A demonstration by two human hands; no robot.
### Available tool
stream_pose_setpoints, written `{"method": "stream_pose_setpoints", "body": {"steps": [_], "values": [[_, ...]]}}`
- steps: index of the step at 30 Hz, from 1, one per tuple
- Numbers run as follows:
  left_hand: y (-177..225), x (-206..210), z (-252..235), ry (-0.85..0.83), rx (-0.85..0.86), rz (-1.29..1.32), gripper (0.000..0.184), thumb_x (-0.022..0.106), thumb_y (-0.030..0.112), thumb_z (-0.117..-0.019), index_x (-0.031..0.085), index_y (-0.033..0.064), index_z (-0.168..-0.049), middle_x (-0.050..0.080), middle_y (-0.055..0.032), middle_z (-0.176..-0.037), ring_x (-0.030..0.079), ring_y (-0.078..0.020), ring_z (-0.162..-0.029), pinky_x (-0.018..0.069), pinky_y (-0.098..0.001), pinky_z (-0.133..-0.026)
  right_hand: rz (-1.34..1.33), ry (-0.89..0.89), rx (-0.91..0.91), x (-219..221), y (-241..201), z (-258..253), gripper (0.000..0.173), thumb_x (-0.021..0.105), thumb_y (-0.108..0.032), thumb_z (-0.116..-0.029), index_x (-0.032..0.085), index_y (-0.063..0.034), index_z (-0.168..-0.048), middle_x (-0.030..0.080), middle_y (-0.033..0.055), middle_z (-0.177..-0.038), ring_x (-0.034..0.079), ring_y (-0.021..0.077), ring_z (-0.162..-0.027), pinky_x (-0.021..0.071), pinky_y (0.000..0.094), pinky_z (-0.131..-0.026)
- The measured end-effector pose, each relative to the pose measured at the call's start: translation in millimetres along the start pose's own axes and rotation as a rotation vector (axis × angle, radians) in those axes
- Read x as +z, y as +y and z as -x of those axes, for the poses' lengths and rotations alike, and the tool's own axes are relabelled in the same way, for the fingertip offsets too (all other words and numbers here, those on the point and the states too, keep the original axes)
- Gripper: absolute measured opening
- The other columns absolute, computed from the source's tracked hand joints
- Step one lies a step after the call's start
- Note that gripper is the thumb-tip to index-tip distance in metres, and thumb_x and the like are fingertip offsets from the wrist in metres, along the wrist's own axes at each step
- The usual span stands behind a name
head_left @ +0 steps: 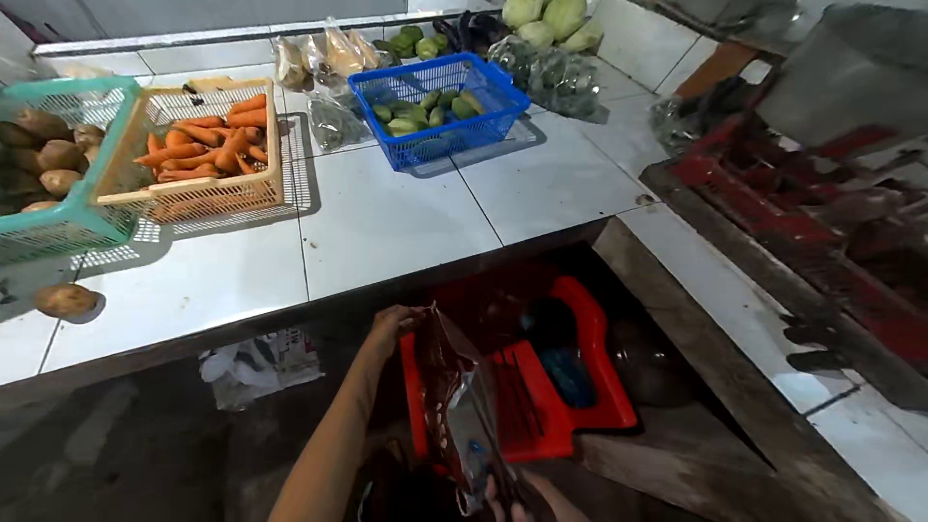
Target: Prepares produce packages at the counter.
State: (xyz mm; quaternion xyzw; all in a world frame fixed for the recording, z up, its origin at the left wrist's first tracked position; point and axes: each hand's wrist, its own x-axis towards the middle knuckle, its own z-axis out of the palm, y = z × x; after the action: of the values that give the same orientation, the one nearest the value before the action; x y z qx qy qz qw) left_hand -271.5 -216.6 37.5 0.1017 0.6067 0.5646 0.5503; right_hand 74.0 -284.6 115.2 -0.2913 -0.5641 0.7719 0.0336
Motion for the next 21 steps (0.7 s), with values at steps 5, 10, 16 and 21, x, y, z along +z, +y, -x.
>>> {"method": "stream_pose_setpoints", "body": {"steps": [5, 10, 16, 21], "values": [[-9.3, -1.6, 0.7, -0.057, -0.1, 0.114, 0.03, 0.038, 0.015, -0.1097, 0.058, -0.003, -0.123, 0.071, -0.0151, -0.116, 0.071, -0.0199, -0.098, 0.057, -0.0339, -0.088, 0.147, -0.114, 0.392, -9.8, -49.4, -68.1, 0.048, 0.051, -0.051, -0.1019, 0.061, -0.0076, -0.119, 0.065, -0.0026, -0.085, 0.066, 0.0091, -0.071, 0.0554, 0.0263, -0.059], [-18.1, -14.7, -12.5, -0.16, -0.153, 0.218, 0.026, 0.041, 0.012, -0.1076, 0.054, -0.004, -0.123, 0.068, -0.0184, -0.12, 0.07, -0.0236, -0.104, 0.0563, -0.037, -0.093, 0.101, 0.034, 0.538, 2.3, -60.1, -123.6, 0.053, 0.039, -0.054, -0.1073, 0.061, -0.007, -0.117, 0.065, 0.0002, -0.087, 0.066, 0.0119, -0.073, 0.0566, 0.0293, -0.062], [-9.6, -31.3, -20.0, -0.33, -0.221, 0.209, 0.021, 0.036, 0.007, -0.1076, 0.055, -0.0007, -0.112, 0.069, -0.0158, -0.117, 0.07, -0.0239, -0.107, 0.0553, -0.0391, -0.097, -0.093, 0.231, 0.565, 9.0, -67.5, -155.4, 0.053, 0.03, -0.049, -0.1105, 0.06, -0.006, -0.118, 0.066, 0.0001, -0.085, 0.068, 0.0133, -0.076, 0.0577, 0.0293, -0.063], [-0.7, -35.8, -27.6, -0.374, -0.317, 0.193, 0.021, 0.037, 0.009, -0.1084, 0.055, -0.0003, -0.115, 0.068, -0.0158, -0.119, 0.07, -0.0229, -0.108, 0.0553, -0.0366, -0.096, -0.166, 0.277, 0.501, 12.7, -65.2, -169.3, 0.054, 0.031, -0.048, -0.11, 0.061, -0.0048, -0.119, 0.069, 0.0007, -0.085, 0.07, 0.0134, -0.074, 0.0591, 0.0286, -0.061]]}}
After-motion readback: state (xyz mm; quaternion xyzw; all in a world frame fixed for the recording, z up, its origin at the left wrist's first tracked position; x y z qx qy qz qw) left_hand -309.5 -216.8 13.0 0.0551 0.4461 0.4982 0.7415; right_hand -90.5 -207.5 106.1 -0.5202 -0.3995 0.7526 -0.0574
